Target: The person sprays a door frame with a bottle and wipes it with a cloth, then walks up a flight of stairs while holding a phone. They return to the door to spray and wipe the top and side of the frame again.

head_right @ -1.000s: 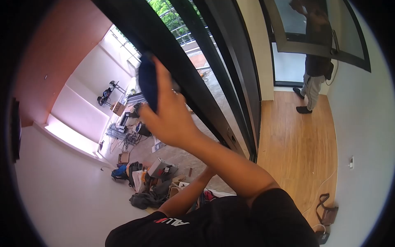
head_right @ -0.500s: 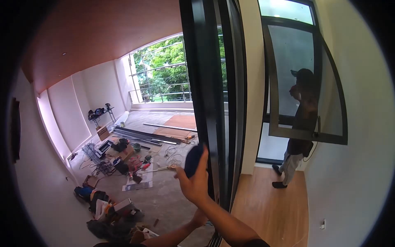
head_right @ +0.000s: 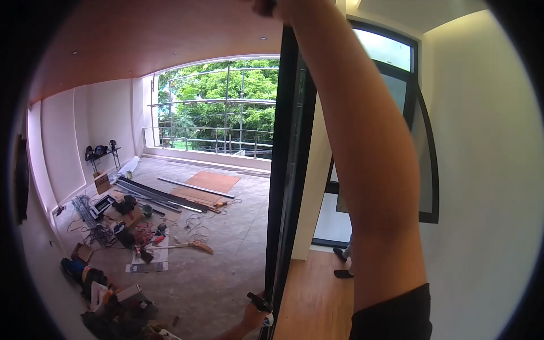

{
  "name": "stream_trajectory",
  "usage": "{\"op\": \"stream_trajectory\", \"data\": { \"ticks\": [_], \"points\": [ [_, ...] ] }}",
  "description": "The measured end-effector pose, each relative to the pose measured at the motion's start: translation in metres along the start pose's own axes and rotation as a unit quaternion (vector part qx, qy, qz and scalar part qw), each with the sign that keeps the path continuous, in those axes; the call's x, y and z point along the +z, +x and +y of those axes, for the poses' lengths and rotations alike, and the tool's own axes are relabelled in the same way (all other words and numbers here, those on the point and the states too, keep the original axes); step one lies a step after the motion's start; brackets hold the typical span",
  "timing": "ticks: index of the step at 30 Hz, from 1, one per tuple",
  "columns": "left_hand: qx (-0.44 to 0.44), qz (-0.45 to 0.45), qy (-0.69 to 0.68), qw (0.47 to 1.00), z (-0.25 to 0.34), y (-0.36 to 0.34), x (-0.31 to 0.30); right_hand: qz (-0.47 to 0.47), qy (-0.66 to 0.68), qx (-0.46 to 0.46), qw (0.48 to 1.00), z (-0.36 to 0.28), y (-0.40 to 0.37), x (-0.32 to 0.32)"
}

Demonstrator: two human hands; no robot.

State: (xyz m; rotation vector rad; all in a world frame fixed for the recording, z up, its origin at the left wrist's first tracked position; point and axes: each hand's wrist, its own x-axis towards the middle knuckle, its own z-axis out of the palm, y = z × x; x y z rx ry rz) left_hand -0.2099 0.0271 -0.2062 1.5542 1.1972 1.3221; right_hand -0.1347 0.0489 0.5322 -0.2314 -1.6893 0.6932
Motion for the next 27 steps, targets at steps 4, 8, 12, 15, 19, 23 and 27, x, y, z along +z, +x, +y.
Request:
{"op": "stream_trajectory", "data": {
  "ticks": [4, 8, 12, 15, 19, 23, 27],
  "points": [
    [0.065, 0.027, 0.009, 0.997, -0.020, 0.000, 0.004, 0.069, -0.134, -0.003, 0.989, 0.102, -0.108, 0.008],
    [0.032, -0.011, 0.063, 0.997, -0.020, -0.003, -0.003, -0.053, -0.190, 0.278, 0.940, 0.178, -0.314, 0.014],
    [-0.029, -0.081, -0.015, 0.996, -0.001, -0.005, -0.016, -0.133, -0.145, 0.466, 0.863, 0.281, -0.505, 0.020],
    [0.041, -0.003, -0.067, 0.997, -0.010, -0.001, -0.007, -0.165, -0.064, 0.555, 0.813, 0.237, -0.500, -0.023],
    [0.089, 0.088, -0.050, 0.991, -0.051, 0.005, 0.024, -0.059, -0.302, 0.135, 0.942, 0.174, -0.415, -0.067],
    [0.111, 0.124, -0.059, 0.984, -0.028, 0.002, 0.023, -0.144, -0.605, -0.179, 0.762, 0.123, -0.288, -0.063],
    [0.113, 0.121, -0.040, 0.985, 0.011, -0.008, 0.002, -0.298, -0.739, -0.190, 0.573, 0.111, -0.242, -0.065]
  ]
}}
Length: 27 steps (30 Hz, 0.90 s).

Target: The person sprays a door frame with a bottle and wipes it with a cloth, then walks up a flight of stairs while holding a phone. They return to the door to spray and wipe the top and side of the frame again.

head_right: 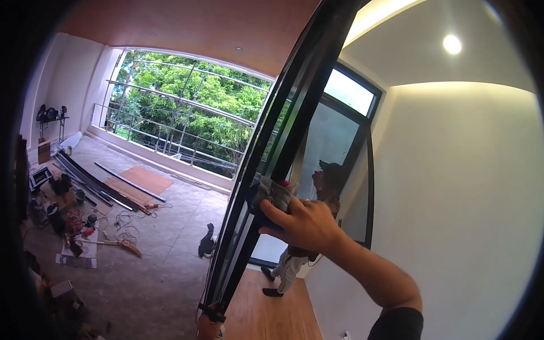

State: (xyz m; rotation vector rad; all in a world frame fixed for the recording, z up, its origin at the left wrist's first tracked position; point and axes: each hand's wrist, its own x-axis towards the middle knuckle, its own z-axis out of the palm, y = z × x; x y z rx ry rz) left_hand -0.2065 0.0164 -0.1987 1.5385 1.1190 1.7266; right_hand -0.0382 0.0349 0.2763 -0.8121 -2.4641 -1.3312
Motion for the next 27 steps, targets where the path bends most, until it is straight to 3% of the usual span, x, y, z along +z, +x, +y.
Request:
{"op": "stream_trajectory", "data": {
  "ticks": [6, 8, 9, 10, 12, 14, 15, 17, 18, 19, 22, 23, 24, 25, 27],
  "points": [
    [-0.037, 0.006, 0.007, 0.999, 0.030, 0.009, -0.006, -0.127, -0.135, -0.031, 0.982, 0.013, 0.018, -0.041],
    [-0.056, 0.002, -0.006, 0.998, 0.017, 0.005, -0.003, -0.114, -0.188, -0.005, 0.976, 0.028, 0.036, -0.065],
    [-0.071, 0.001, -0.022, 0.997, -0.001, 0.002, 0.001, -0.073, -0.209, 0.019, 0.975, 0.048, 0.052, -0.079],
    [-0.082, 0.004, -0.040, 0.996, -0.018, 0.003, 0.007, 0.038, -0.246, 0.012, 0.969, 0.079, 0.066, -0.092],
    [-0.084, 0.018, -0.067, 0.994, -0.030, -0.003, 0.014, 0.060, -0.397, 0.130, 0.906, 0.120, 0.114, -0.139],
    [-0.087, 0.028, -0.074, 0.993, -0.033, -0.005, 0.017, 0.199, -0.511, 0.028, 0.836, 0.183, 0.155, -0.170],
    [-0.092, 0.030, -0.068, 0.993, -0.033, -0.006, 0.018, 0.199, -0.524, 0.058, 0.826, 0.199, 0.173, -0.185],
    [-0.103, 0.028, -0.063, 0.992, -0.030, -0.009, 0.017, 0.212, -0.372, 0.157, 0.890, 0.213, 0.193, -0.214],
    [-0.109, 0.024, -0.067, 0.991, -0.026, -0.010, 0.016, 0.216, -0.194, 0.220, 0.931, 0.221, 0.196, -0.223],
    [-0.114, 0.022, -0.071, 0.991, -0.025, -0.011, 0.017, 0.221, -0.555, -0.027, 0.801, 0.294, 0.188, -0.230],
    [-0.100, 0.035, -0.061, 0.993, -0.037, -0.015, 0.021, 0.127, -0.458, 0.180, 0.861, 0.214, 0.194, -0.225],
    [-0.104, 0.032, -0.060, 0.992, -0.027, -0.013, 0.014, 0.104, -0.441, 0.064, 0.889, 0.240, 0.186, -0.235],
    [-0.108, 0.031, -0.057, 0.992, -0.013, -0.010, 0.010, 0.020, -0.373, 0.261, 0.890, 0.149, 0.182, -0.216],
    [-0.113, 0.030, -0.056, 0.992, -0.006, -0.009, 0.006, 0.097, -0.448, -0.009, 0.889, 0.209, 0.156, -0.200],
    [-0.093, 0.018, -0.065, 0.993, -0.011, -0.008, 0.003, -0.096, -0.428, 0.128, 0.890, 0.097, 0.117, -0.159]
  ]
}}
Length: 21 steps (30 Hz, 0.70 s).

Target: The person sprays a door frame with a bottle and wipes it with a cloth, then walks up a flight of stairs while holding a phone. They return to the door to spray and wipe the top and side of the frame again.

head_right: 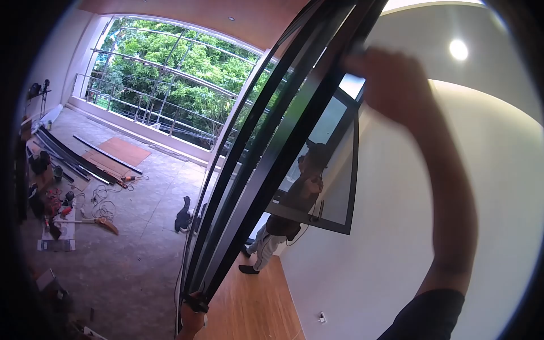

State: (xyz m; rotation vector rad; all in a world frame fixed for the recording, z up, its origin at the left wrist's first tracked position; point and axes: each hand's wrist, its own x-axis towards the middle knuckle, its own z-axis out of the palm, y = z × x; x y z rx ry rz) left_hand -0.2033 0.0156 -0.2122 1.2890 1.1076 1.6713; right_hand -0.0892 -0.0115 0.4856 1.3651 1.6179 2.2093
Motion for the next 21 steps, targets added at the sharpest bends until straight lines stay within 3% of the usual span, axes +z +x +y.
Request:
{"op": "stream_trajectory", "data": {
  "ticks": [3, 5, 7, 8, 9, 10, 11, 13, 15, 16, 17, 18, 20, 21],
  "points": [
    [0.022, -0.016, 0.001, 1.000, -0.006, 0.005, 0.002, -0.078, 0.101, -0.131, 0.983, -0.085, -0.068, -0.023],
    [0.026, -0.029, 0.001, 0.999, -0.009, 0.004, -0.001, -0.104, 0.138, -0.075, 0.982, -0.090, -0.067, -0.021],
    [0.012, -0.037, -0.010, 0.999, -0.003, 0.004, 0.000, -0.015, 0.192, -0.088, 0.977, -0.047, -0.042, 0.009],
    [0.020, -0.034, -0.002, 0.999, -0.003, 0.004, 0.000, 0.017, 0.209, -0.040, 0.977, -0.018, -0.018, 0.028],
    [0.026, -0.032, 0.008, 0.999, -0.003, 0.006, 0.001, 0.090, 0.134, 0.008, 0.987, 0.011, 0.005, 0.036],
    [0.055, -0.043, 0.049, 0.996, -0.005, 0.007, -0.002, 0.104, 0.054, 0.022, 0.993, 0.068, 0.040, 0.076],
    [0.083, -0.056, 0.090, 0.991, -0.006, 0.009, -0.003, 0.036, 0.235, 0.081, 0.968, 0.056, 0.056, 0.036],
    [0.063, -0.068, 0.078, 0.993, -0.010, 0.010, 0.000, 0.134, -0.028, -0.047, 0.989, 0.059, 0.060, 0.048],
    [0.114, -0.058, 0.095, 0.987, -0.001, 0.015, -0.002, 0.096, 0.154, 0.056, 0.982, -0.004, 0.010, 0.034],
    [0.062, -0.071, 0.073, 0.993, -0.005, 0.016, -0.002, 0.126, 0.217, -0.043, 0.967, -0.020, -0.008, 0.047],
    [0.008, -0.080, 0.046, 0.996, -0.011, 0.013, -0.004, 0.104, 0.261, -0.024, 0.959, -0.042, -0.037, 0.075],
    [0.017, -0.082, 0.063, 0.994, -0.020, 0.014, -0.004, 0.083, 0.303, -0.007, 0.949, -0.080, -0.073, 0.107],
    [0.030, -0.091, 0.056, 0.994, -0.028, 0.017, -0.007, 0.048, 0.352, 0.014, 0.935, -0.209, -0.167, 0.085],
    [0.036, -0.099, 0.034, 0.994, -0.020, 0.019, -0.008, 0.055, 0.353, -0.034, 0.933, -0.262, -0.203, 0.075]
  ]
}}
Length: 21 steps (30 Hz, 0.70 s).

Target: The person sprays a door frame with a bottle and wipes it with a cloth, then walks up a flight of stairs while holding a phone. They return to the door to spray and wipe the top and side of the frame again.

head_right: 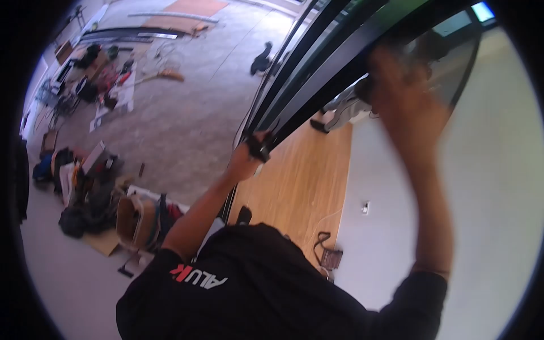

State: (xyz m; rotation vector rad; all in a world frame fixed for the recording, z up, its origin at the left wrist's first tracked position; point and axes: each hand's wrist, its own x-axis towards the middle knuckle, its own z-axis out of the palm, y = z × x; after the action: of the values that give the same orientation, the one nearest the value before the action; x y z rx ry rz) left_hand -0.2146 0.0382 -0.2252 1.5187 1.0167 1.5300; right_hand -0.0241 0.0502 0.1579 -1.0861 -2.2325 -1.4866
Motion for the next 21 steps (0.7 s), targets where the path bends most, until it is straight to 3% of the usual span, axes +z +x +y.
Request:
{"op": "stream_trajectory", "data": {
  "ticks": [1, 2, 3, 4, 5, 8, 11, 13, 14, 16, 19, 21],
  "points": [
    [-0.010, -0.015, 0.003, 1.000, 0.007, 0.000, -0.002, -0.100, 0.004, 0.038, 0.994, -0.054, -0.039, 0.022],
    [-0.014, -0.030, 0.008, 0.999, 0.014, 0.003, -0.005, -0.158, 0.151, 0.043, 0.975, -0.099, -0.074, 0.038],
    [-0.016, -0.048, 0.014, 0.999, 0.020, 0.006, -0.008, -0.165, 0.242, 0.055, 0.955, -0.141, -0.108, 0.061],
    [-0.011, -0.058, 0.019, 0.998, 0.022, 0.010, -0.010, -0.186, 0.220, 0.021, 0.957, -0.178, -0.134, 0.079],
    [-0.007, -0.071, 0.026, 0.997, 0.022, 0.012, -0.013, -0.339, 0.284, 0.121, 0.889, -0.205, -0.142, 0.081],
    [-0.071, -0.132, 0.014, 0.989, 0.032, 0.020, -0.027, -0.314, 0.376, 0.138, 0.861, -0.186, -0.132, 0.074],
    [-0.170, -0.192, -0.030, 0.966, 0.017, 0.027, -0.034, -0.242, 0.524, 0.190, 0.794, -0.148, -0.130, 0.053],
    [-0.111, -0.159, -0.029, 0.981, 0.013, 0.028, -0.034, -0.173, 0.565, 0.277, 0.758, -0.133, -0.144, 0.056],
    [-0.083, -0.144, -0.030, 0.986, 0.012, 0.025, -0.033, -0.139, 0.554, 0.300, 0.764, -0.128, -0.152, 0.060],
    [-0.124, -0.129, -0.074, 0.981, 0.015, 0.016, -0.037, -0.061, 0.468, 0.311, 0.825, -0.134, -0.189, 0.090],
    [-0.164, -0.115, -0.049, 0.978, 0.015, 0.005, -0.054, -0.138, 0.563, 0.478, 0.660, -0.158, -0.249, 0.116],
    [-0.200, -0.097, -0.031, 0.975, 0.017, -0.003, -0.060, -0.204, 0.610, 0.596, 0.481, -0.171, -0.258, 0.110]
  ]
}}
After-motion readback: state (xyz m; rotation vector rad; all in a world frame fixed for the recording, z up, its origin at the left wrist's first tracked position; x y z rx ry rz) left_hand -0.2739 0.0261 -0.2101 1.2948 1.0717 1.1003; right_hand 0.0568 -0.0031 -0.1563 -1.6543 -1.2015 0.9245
